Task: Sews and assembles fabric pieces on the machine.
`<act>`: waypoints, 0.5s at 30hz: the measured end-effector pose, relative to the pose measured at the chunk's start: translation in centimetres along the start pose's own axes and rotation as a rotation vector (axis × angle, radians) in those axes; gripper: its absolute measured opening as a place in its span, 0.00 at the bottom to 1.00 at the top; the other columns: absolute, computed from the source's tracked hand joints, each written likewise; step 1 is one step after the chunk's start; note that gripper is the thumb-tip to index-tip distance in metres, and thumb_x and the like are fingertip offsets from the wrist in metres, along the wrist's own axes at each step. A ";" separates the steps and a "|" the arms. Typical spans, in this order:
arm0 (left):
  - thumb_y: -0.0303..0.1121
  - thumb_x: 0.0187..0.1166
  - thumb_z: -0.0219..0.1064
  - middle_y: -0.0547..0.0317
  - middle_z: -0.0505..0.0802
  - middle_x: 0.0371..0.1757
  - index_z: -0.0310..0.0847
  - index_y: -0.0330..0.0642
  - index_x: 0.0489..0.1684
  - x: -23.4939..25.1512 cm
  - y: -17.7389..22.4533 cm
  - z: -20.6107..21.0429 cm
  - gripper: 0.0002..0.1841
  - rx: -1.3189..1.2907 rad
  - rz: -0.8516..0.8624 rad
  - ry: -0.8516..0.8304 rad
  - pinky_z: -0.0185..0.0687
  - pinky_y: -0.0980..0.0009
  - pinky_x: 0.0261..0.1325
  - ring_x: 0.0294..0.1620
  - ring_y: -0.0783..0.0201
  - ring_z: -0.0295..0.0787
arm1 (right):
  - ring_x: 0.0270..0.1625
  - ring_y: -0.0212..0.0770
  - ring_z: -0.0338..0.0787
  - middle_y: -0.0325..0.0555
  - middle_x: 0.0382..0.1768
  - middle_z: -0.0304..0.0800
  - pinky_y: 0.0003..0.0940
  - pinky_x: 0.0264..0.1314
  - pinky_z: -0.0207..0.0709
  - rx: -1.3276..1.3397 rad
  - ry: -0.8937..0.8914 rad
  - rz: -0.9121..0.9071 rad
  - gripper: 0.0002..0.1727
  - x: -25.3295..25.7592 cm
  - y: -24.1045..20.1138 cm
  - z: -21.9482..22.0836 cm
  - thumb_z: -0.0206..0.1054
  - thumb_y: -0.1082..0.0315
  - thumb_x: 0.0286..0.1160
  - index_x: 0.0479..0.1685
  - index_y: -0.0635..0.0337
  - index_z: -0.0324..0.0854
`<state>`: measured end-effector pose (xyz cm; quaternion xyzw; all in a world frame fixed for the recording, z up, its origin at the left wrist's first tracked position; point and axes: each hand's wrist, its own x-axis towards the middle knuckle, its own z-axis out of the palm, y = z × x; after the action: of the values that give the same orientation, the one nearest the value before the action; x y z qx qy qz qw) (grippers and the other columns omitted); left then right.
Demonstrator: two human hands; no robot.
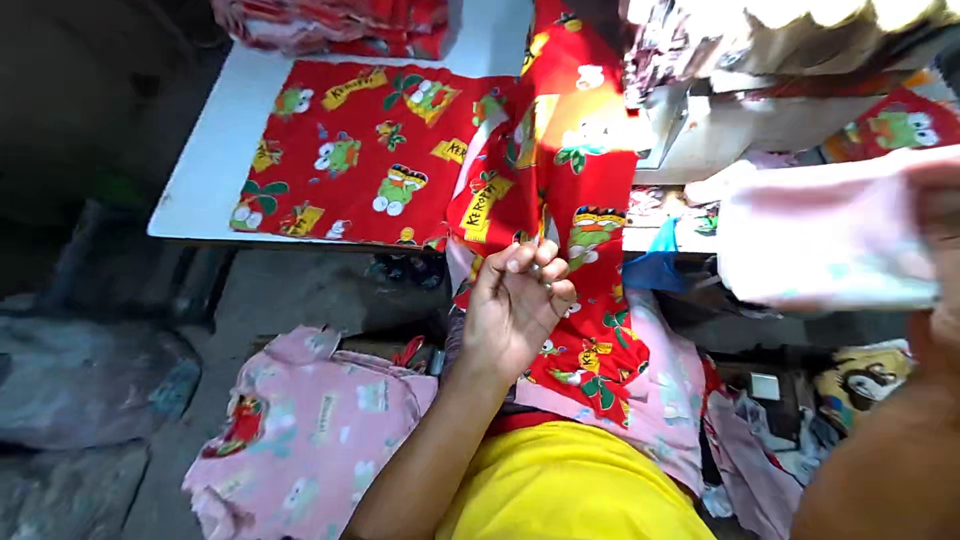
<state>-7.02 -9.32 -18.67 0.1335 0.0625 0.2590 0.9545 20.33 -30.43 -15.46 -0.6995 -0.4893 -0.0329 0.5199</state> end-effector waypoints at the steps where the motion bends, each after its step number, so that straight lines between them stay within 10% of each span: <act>1: 0.40 0.90 0.47 0.60 0.84 0.40 0.80 0.49 0.30 -0.1 0.2 -0.1 0.18 0.020 0.008 -0.001 0.83 0.73 0.45 0.40 0.65 0.84 | 0.66 0.38 0.87 0.43 0.63 0.88 0.35 0.70 0.82 0.031 -0.094 -0.055 0.15 0.4 -1.8 1.4 0.62 0.67 0.86 0.65 0.60 0.86; 3: 0.42 0.91 0.48 0.63 0.88 0.44 0.84 0.53 0.33 -0.5 0.6 -0.1 0.18 0.233 0.100 0.030 0.84 0.74 0.48 0.45 0.68 0.87 | 0.59 0.31 0.87 0.36 0.59 0.88 0.28 0.62 0.84 0.073 -0.261 -0.117 0.15 0.4 -5.1 4.0 0.64 0.60 0.86 0.63 0.52 0.88; 5: 0.53 0.89 0.57 0.71 0.89 0.64 0.81 0.61 0.59 -0.7 1.0 -0.3 0.14 0.718 0.250 -0.045 0.83 0.74 0.64 0.64 0.72 0.86 | 0.54 0.27 0.89 0.33 0.54 0.90 0.25 0.55 0.87 0.179 -0.379 -0.155 0.12 0.0 -7.5 6.7 0.67 0.61 0.83 0.57 0.51 0.91; 8: 0.64 0.66 0.75 0.62 0.77 0.82 0.50 0.40 0.92 -0.5 2.1 0.2 0.57 1.316 0.271 -0.285 0.72 0.65 0.82 0.82 0.66 0.73 | 0.50 0.25 0.89 0.37 0.50 0.91 0.19 0.51 0.87 0.269 -0.490 -0.212 0.09 -0.5 -9.7 10.4 0.65 0.70 0.82 0.48 0.59 0.92; 10: 0.50 0.62 0.83 0.65 0.90 0.63 0.66 0.36 0.85 -0.7 2.1 0.2 0.49 1.498 0.188 -0.289 0.83 0.72 0.70 0.66 0.75 0.85 | 0.52 0.26 0.89 0.41 0.50 0.90 0.18 0.53 0.85 0.165 -0.431 -0.239 0.08 -0.4 -10.5 12.4 0.66 0.73 0.79 0.49 0.61 0.91; 12: 0.38 0.66 0.81 0.68 0.93 0.40 0.90 0.39 0.47 -0.7 1.5 -0.3 0.16 1.539 0.175 -0.205 0.87 0.80 0.48 0.43 0.81 0.89 | 0.46 0.28 0.87 0.46 0.49 0.89 0.19 0.47 0.81 0.134 -0.268 -0.168 0.09 -0.3 -10.4 14.3 0.71 0.73 0.75 0.51 0.64 0.89; 15: 0.37 0.79 0.72 0.66 0.92 0.32 0.90 0.42 0.37 -0.8 1.4 -0.8 0.08 1.445 0.111 0.029 0.86 0.78 0.35 0.30 0.77 0.88 | 0.48 0.30 0.89 0.45 0.59 0.86 0.22 0.48 0.86 0.493 -0.205 0.142 0.25 -0.9 -8.2 15.8 0.69 0.68 0.81 0.76 0.63 0.74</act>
<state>-8.51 -8.35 -18.94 0.7305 0.2240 0.2029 0.6124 6.66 -19.14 -17.52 -0.5839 -0.4824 0.1949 0.6232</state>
